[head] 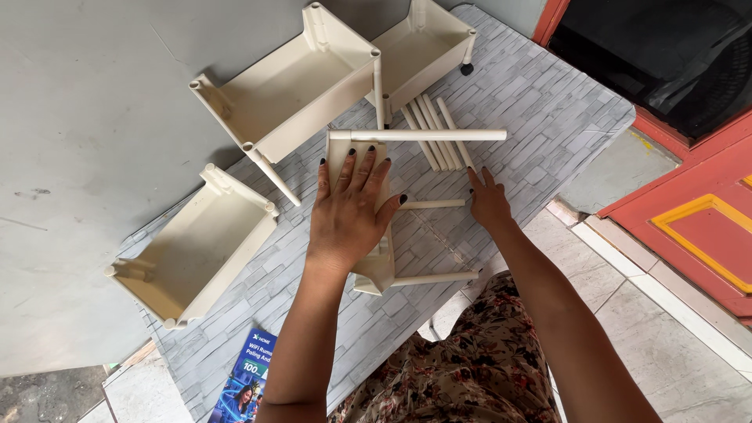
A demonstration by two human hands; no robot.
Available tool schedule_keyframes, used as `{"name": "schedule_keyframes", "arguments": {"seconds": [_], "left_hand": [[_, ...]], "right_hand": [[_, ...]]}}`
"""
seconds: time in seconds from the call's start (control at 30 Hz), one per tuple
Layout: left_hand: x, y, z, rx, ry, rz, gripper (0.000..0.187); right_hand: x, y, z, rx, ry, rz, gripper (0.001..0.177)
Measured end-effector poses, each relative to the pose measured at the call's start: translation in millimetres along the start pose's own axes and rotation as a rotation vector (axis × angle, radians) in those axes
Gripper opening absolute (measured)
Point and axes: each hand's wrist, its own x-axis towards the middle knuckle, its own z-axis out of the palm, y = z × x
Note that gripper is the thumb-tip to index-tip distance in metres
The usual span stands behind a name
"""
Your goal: The person assembles a small plastic storage unit by inserting cylindrical legs into the corners of a rectangular tray. They repeat this process for multiple trays, stacking them to form a multi-tiered unit.
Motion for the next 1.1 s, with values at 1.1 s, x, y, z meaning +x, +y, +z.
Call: {"name": "schedule_keyframes", "arguments": {"seconds": [1.1], "left_hand": [[-1, 0, 1, -0.007, -0.033, -0.026, 0.057]], "right_hand": [[-116, 23, 10, 0.119, 0.225, -0.146, 0.018]]}}
